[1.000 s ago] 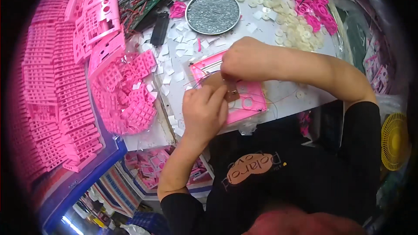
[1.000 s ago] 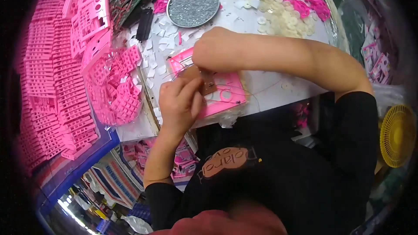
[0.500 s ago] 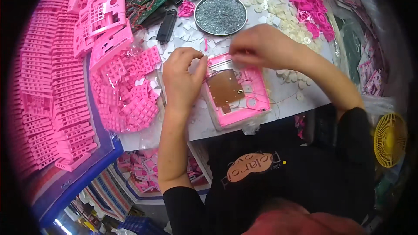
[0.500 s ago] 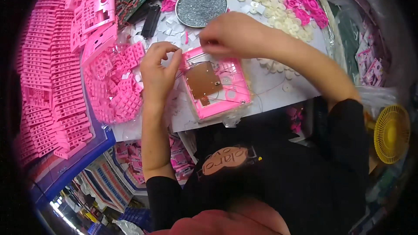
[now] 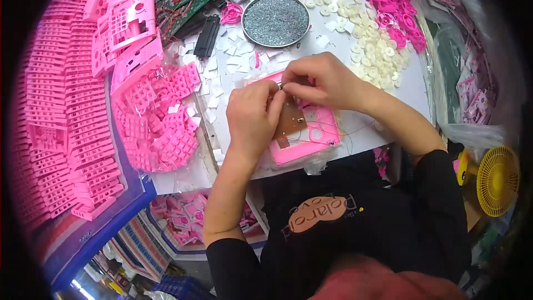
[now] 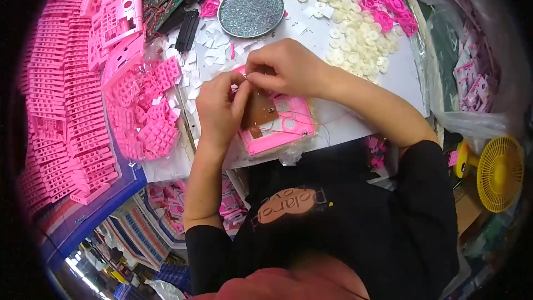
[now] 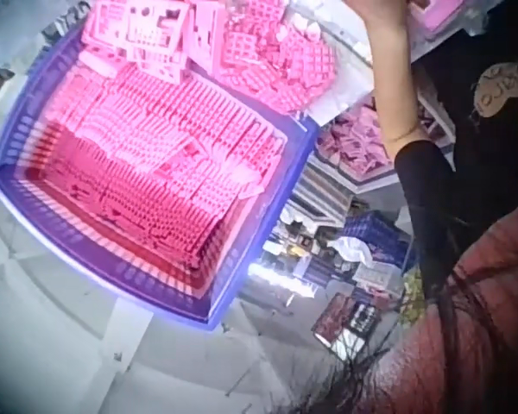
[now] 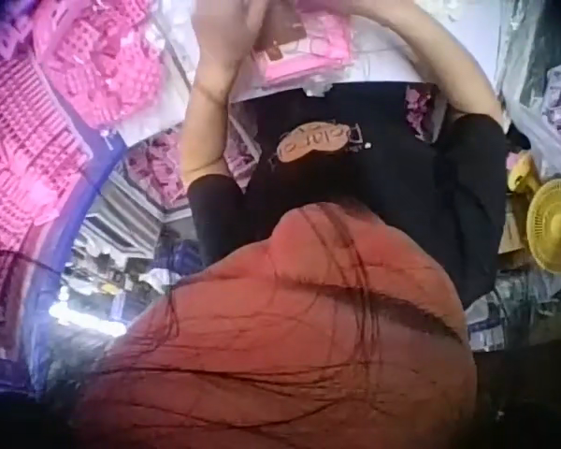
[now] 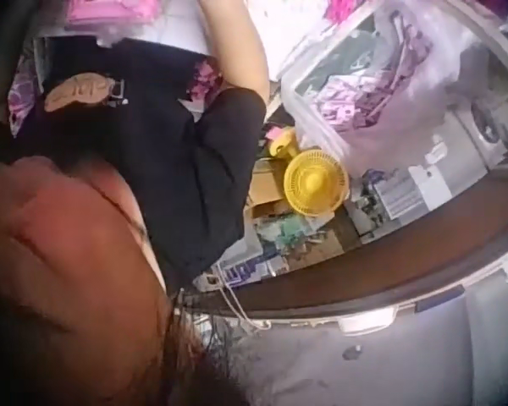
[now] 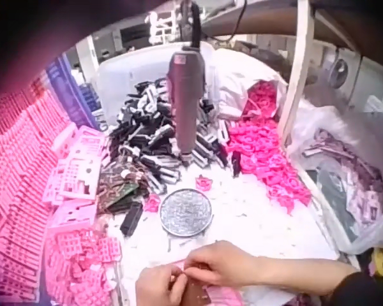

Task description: Manually assemble components of a pink plastic toy using an electric screwdriver and placing internal electronics.

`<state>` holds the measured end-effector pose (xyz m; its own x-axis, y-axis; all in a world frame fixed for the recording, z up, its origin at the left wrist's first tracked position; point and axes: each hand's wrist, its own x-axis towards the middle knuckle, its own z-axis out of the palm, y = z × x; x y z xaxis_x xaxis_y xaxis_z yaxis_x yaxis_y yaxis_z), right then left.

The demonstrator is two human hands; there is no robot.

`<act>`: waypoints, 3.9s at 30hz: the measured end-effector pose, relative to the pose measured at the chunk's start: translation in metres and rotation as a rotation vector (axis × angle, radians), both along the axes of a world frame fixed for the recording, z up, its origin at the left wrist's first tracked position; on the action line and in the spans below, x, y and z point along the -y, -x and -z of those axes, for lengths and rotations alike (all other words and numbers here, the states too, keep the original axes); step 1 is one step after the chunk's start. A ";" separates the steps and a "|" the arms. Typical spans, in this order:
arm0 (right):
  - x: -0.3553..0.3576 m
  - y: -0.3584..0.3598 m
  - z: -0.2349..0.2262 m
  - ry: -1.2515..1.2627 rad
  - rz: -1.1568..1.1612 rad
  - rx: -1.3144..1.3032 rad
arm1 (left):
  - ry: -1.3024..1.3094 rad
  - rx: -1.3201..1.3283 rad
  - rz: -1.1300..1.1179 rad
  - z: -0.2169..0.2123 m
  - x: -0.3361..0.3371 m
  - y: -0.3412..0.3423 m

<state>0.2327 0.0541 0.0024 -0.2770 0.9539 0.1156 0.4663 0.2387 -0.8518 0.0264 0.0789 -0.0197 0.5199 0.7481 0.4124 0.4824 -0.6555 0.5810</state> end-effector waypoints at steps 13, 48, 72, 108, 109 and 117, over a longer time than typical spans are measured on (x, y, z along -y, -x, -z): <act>0.048 -0.001 0.007 0.095 0.122 -0.126 | 0.219 0.127 -0.042 0.000 0.020 0.001; -0.230 -0.191 0.049 -0.486 0.356 0.887 | -0.055 0.045 -0.033 0.016 0.016 0.006; 0.027 0.000 -0.020 -0.338 -0.199 0.417 | -0.107 -0.019 -0.012 0.013 0.001 0.023; 0.013 0.008 -0.007 -0.216 -0.397 0.366 | 0.102 -0.162 0.321 -0.022 -0.016 0.045; 0.014 0.009 -0.006 -0.243 -0.393 0.360 | 0.206 -0.140 0.289 -0.022 -0.014 0.046; 0.021 0.014 -0.011 -0.272 -0.393 0.455 | 0.628 -0.063 0.103 -0.029 -0.001 0.042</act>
